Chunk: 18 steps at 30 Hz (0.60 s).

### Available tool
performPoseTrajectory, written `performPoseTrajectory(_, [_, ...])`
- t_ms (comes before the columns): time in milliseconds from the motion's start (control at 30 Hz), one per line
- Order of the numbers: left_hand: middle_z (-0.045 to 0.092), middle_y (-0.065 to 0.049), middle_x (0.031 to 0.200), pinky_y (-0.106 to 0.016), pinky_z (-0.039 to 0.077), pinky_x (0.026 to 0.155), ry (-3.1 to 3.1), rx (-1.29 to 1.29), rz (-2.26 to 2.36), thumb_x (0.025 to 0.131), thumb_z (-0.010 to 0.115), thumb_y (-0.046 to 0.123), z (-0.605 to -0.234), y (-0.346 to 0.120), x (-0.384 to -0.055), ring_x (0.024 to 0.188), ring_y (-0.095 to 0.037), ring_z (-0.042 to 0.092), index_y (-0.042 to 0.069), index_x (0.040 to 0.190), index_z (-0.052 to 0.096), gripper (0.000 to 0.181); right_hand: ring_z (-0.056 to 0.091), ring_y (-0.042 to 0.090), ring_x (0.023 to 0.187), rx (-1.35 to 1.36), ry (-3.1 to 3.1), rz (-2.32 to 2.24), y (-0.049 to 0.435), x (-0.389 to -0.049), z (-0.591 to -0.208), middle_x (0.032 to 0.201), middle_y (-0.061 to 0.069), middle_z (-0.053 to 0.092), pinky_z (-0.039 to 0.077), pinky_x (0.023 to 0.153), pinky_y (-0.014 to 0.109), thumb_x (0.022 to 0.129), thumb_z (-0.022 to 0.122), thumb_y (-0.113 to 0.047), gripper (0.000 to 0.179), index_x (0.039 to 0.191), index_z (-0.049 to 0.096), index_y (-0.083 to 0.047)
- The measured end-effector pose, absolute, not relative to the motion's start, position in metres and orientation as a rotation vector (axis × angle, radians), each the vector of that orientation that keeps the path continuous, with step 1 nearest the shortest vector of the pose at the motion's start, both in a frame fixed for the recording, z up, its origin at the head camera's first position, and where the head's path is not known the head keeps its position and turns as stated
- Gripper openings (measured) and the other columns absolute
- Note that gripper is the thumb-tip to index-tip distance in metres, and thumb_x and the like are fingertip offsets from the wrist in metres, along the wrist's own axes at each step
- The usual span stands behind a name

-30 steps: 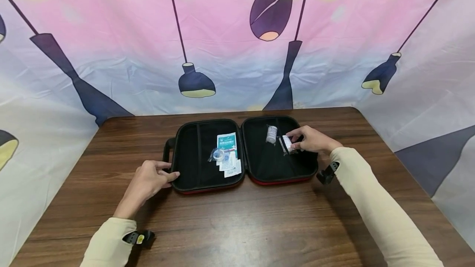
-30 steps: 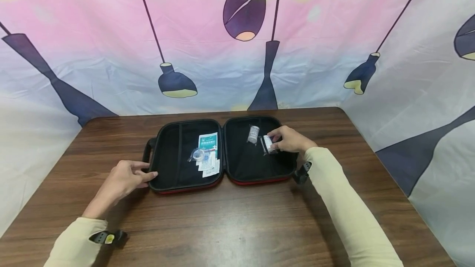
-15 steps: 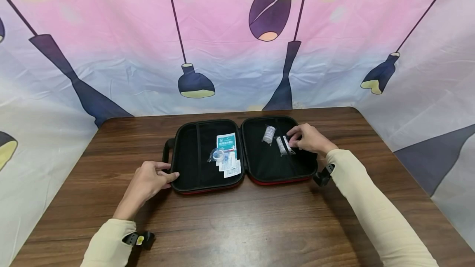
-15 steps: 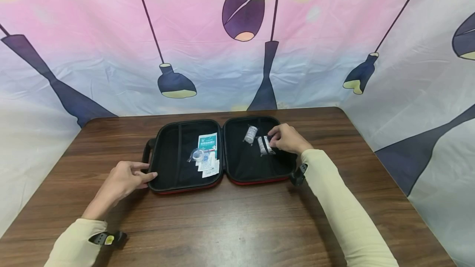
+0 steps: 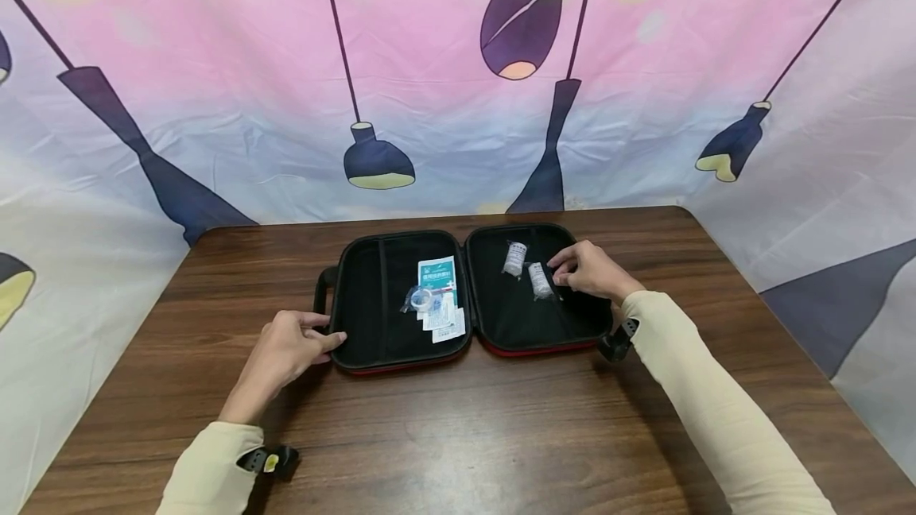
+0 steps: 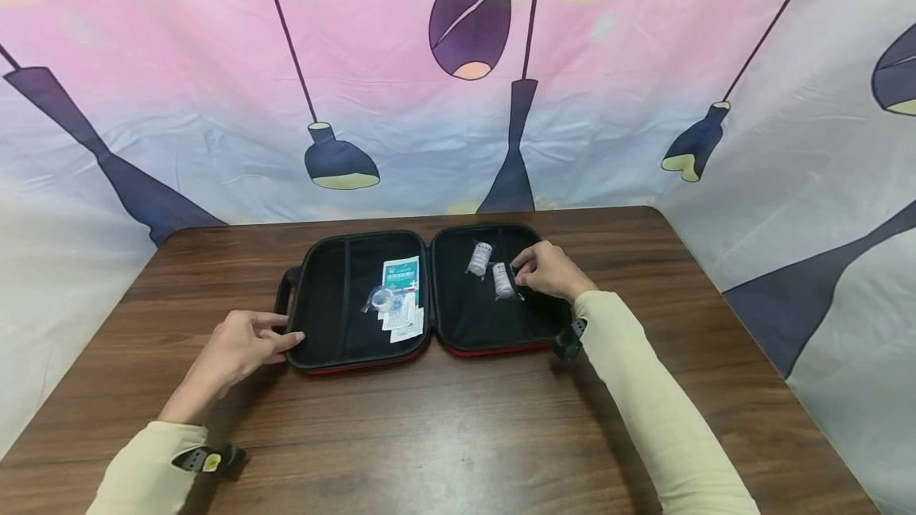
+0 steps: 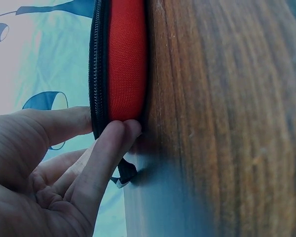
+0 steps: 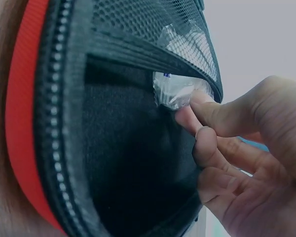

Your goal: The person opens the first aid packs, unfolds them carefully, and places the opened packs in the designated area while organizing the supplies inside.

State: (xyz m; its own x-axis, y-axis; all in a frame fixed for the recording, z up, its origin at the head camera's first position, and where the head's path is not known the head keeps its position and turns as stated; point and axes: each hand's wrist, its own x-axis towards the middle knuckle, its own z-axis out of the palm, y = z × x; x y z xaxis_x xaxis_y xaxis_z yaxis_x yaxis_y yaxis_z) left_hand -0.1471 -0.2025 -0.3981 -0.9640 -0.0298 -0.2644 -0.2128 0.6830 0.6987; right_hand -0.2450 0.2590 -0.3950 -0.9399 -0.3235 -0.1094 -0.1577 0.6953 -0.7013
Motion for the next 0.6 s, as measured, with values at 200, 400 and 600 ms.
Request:
performPoseTrajectory(200, [0.074, -0.005, 0.078, -0.039, 0.06, 0.071, 2.666, -0.192, 1.143, 0.096, 0.072, 0.023, -0.398, -0.203, -0.148, 0.084, -0.026, 0.076, -0.011, 0.138, 0.054, 0.057, 0.065, 0.022, 0.078, -0.399, 2.672, -1.096, 0.265, -0.244, -0.393, 0.096, 0.014, 0.073, 0.052, 0.065, 0.033, 0.095, 0.064, 0.004, 0.032, 0.126, 0.064, 0.011])
performPoseTrajectory(400, [0.074, -0.005, 0.079, -0.039, 0.06, 0.072, 2.659, -0.192, 1.155, 0.095, 0.073, 0.022, -0.398, -0.202, -0.147, 0.085, -0.026, 0.076, -0.011, 0.138, 0.055, 0.056, 0.068, 0.027, 0.084, -0.41, 2.692, -1.08, 0.265, -0.245, -0.385, 0.099, 0.016, 0.073, 0.052, 0.066, 0.032, 0.095, 0.066, 0.002, 0.031, 0.125, 0.065, 0.01])
performPoseTrajectory(600, [0.074, -0.006, 0.082, -0.038, 0.06, 0.071, 2.67, -0.19, 1.155, 0.096, 0.072, 0.021, -0.398, -0.202, -0.147, 0.084, -0.026, 0.076, -0.011, 0.137, 0.055, 0.055, 0.068, 0.03, 0.09, -0.432, 2.735, -1.062, 0.258, -0.246, -0.372, 0.1, 0.015, 0.073, 0.053, 0.072, 0.035, 0.095, 0.066, 0.0, 0.029, 0.123, 0.067, 0.009])
